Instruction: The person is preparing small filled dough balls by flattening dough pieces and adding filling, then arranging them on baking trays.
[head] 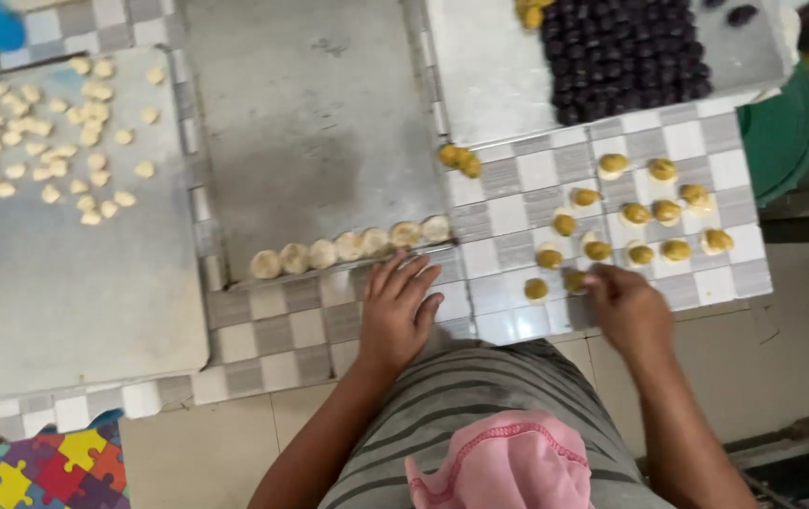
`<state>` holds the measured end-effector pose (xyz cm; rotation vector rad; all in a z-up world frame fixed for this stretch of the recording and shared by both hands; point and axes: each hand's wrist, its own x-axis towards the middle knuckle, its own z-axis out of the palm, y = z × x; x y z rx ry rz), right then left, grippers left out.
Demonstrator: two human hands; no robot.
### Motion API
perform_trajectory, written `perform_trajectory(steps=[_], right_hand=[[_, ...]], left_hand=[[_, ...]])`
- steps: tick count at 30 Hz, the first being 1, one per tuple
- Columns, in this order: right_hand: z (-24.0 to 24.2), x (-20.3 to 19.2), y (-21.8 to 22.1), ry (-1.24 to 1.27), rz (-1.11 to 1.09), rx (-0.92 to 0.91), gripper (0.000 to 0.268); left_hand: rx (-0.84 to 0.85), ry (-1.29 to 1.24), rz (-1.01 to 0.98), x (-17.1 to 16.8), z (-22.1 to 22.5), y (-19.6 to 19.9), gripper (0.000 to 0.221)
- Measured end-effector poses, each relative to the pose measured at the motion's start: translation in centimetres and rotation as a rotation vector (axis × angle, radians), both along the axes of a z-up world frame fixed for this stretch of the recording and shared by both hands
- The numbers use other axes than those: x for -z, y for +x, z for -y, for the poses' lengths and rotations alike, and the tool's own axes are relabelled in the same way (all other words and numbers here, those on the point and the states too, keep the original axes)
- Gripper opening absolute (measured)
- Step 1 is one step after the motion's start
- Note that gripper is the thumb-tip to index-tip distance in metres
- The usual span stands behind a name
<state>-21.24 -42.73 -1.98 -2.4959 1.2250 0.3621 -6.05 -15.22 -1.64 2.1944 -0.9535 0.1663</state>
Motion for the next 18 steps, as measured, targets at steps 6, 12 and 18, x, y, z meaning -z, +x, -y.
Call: perform_trajectory(steps=[6,12,18], right_hand=[[0.3,-1.2,1.1,0.108,0.159,-0.118,0.036],[1.6,-0.9,0.8,0.131,0.360,-0.419,0.025],[1.8,0.8,0.1,0.010,0.666,-0.784,0.014]], left_hand=[[0.081,0.088,-0.106,-0.9,7.9,-3.1,0.034],[0.082,0.041,-0.006,-1.1,9.9,-4.7,0.033],[0.244,-0.137,-0.093,-2.2,11.0,-4.3,0.038]])
